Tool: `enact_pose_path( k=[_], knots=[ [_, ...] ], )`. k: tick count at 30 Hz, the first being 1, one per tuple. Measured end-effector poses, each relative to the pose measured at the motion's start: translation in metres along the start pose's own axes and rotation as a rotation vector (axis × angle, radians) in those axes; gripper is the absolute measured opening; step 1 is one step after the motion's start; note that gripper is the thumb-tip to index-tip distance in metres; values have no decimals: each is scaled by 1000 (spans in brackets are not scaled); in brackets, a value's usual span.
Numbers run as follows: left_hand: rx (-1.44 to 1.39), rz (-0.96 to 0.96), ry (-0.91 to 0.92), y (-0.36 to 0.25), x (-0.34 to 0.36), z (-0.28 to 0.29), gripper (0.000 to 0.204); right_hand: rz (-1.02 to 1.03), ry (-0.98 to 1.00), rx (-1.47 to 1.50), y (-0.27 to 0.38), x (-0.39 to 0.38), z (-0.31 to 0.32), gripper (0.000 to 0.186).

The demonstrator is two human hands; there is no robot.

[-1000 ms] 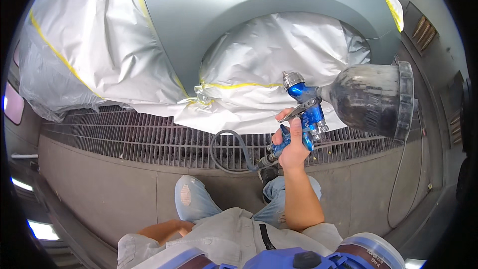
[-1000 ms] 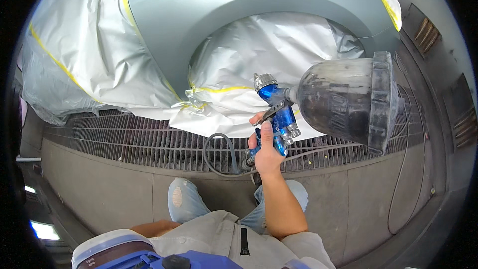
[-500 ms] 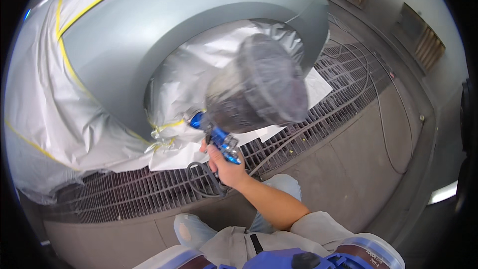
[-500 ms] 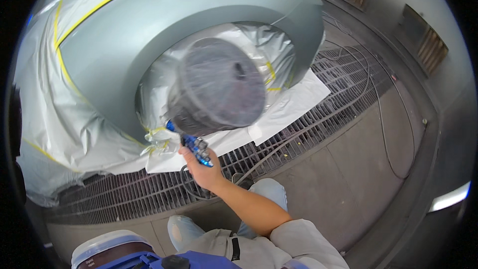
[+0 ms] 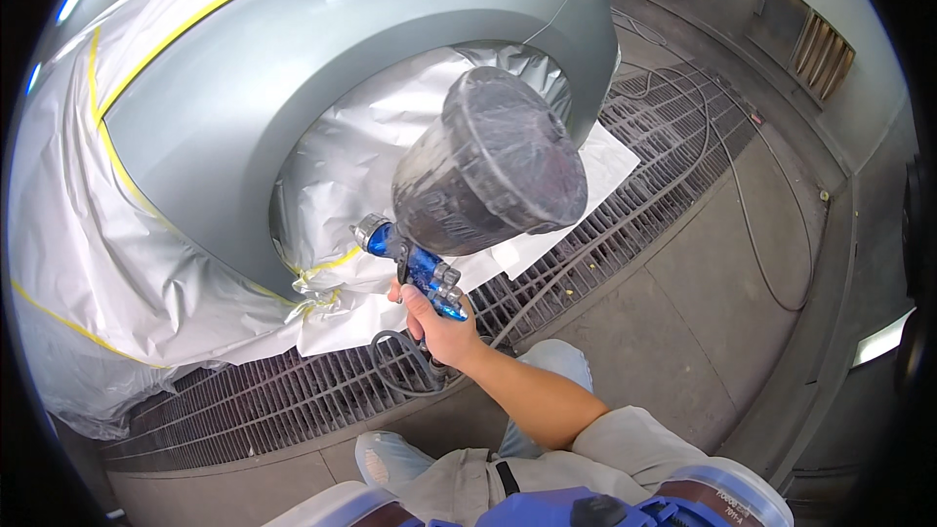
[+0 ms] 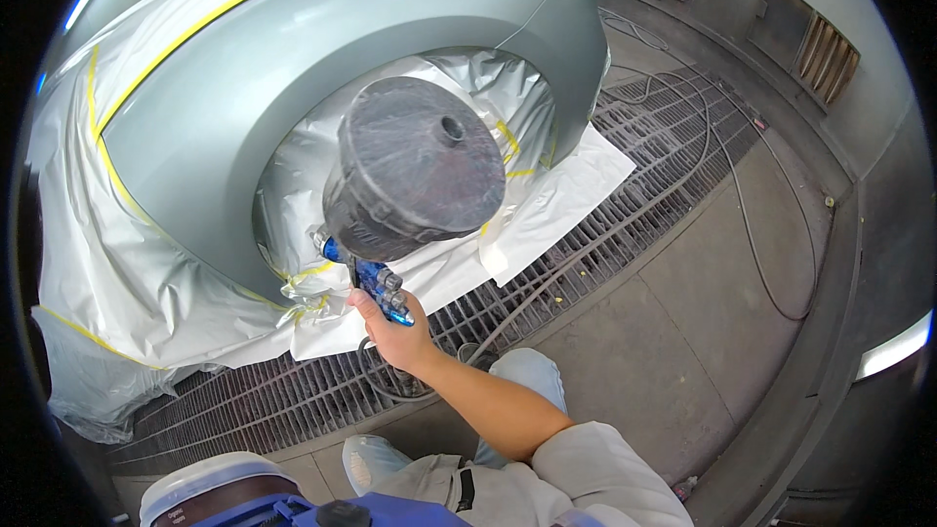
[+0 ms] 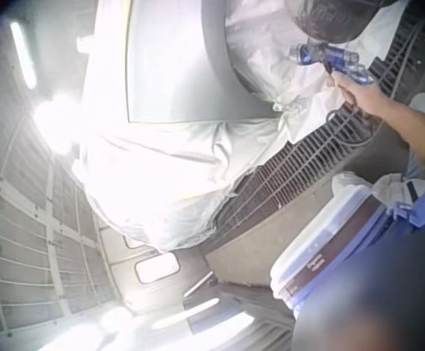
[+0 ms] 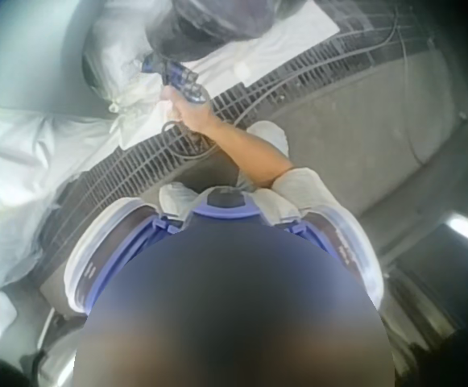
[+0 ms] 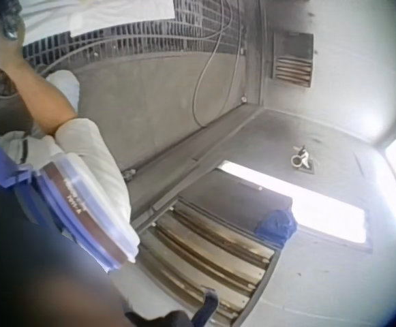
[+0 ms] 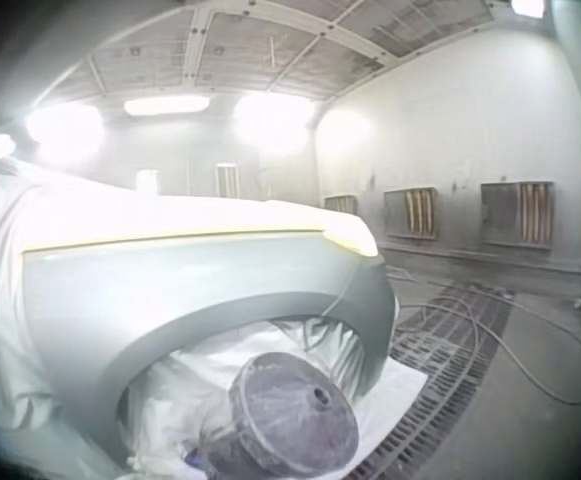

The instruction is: The person uses a blue spray gun to apply paint to a car's rear quarter panel and wheel arch. The vehicle is masked with plastic and tape. The person moves around the vehicle, spraying in overlapping passes and occasionally touching the surface to check coverage.

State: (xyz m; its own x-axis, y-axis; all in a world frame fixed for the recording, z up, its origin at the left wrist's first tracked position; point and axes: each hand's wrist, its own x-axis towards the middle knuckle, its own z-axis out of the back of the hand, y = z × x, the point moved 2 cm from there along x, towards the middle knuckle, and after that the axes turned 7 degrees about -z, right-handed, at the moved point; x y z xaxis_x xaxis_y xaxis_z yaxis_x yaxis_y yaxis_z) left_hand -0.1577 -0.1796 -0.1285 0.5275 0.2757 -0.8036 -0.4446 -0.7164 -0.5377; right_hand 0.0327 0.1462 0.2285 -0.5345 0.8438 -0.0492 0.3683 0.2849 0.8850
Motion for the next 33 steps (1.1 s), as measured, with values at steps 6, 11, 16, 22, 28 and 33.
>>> enact_pose_path(
  k=[6,11,16,22,28,33],
  knots=[
    [-8,2,-2,-1,0,1,18,40,-6,27,9,1,8,21],
    [-15,1,-7,-2,-1,1,19,47,-44,11,14,4,12,25],
    [-25,-5,-9,1,-2,-4,20,75,-65,16,13,5,13,26],
    [-46,-15,-15,6,-5,-11,21,58,-56,4,11,5,12,27],
    [-58,-21,-23,10,-5,-17,22,96,-33,-11,11,4,11,25],
    [-64,-24,-26,13,-4,-19,23,116,-55,-13,14,3,12,26]
  ],
)
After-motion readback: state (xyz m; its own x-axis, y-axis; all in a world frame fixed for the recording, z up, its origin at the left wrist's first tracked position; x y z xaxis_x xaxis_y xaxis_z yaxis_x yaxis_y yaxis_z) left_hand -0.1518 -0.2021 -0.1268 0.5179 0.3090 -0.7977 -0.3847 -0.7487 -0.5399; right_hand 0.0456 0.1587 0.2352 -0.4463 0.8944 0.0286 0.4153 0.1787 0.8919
